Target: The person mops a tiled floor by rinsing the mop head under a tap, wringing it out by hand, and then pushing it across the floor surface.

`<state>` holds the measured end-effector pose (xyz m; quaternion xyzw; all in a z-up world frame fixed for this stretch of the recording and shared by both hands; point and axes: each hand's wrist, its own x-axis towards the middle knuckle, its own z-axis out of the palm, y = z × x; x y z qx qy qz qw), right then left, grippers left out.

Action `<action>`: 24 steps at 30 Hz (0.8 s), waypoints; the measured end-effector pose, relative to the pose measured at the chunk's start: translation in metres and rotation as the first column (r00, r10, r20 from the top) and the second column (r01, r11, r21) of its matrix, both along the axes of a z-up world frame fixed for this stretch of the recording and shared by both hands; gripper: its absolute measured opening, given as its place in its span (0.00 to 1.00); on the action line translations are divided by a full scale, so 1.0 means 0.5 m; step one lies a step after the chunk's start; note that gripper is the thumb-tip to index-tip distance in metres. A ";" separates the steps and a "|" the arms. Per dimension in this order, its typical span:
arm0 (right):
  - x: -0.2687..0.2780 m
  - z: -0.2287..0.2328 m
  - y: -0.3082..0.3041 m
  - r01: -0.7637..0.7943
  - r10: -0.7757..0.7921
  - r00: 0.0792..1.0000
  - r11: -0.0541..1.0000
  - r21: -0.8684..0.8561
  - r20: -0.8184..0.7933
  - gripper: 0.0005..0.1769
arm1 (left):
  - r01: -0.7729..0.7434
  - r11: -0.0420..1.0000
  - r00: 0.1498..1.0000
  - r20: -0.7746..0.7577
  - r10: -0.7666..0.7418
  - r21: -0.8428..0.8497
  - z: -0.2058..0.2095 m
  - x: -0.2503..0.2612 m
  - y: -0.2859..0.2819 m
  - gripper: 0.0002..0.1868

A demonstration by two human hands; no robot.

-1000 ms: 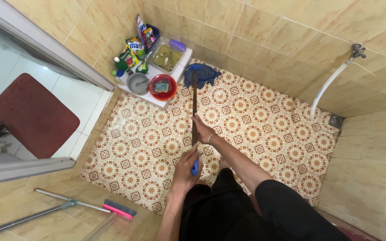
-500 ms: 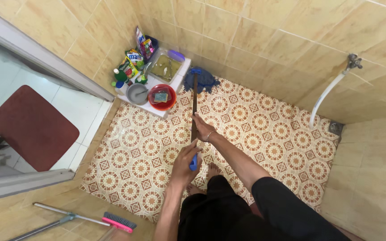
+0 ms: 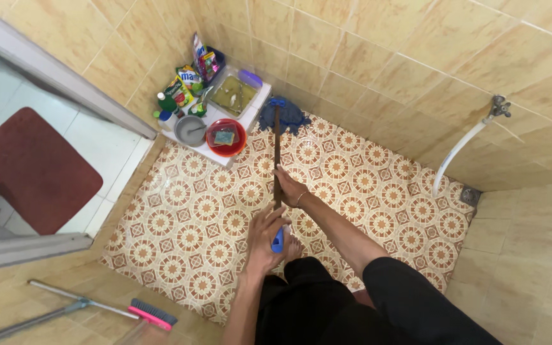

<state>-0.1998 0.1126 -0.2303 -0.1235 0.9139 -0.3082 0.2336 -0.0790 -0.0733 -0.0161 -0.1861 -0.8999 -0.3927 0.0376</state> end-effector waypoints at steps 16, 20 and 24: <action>0.077 0.072 -0.020 -0.109 0.097 0.989 0.988 0.114 0.108 0.47 | 0.078 0.982 0.980 0.167 -0.107 0.172 0.008 0.097 -0.022 0.07; 0.112 0.153 -0.071 -0.073 0.034 0.968 0.986 0.147 0.248 0.43 | 0.050 0.990 0.981 0.182 -0.074 0.133 0.022 0.128 -0.053 0.07; 0.149 0.171 -0.108 -0.121 0.074 0.962 0.979 0.167 0.263 0.48 | 0.040 0.988 0.977 0.200 -0.070 0.149 0.060 0.162 -0.092 0.08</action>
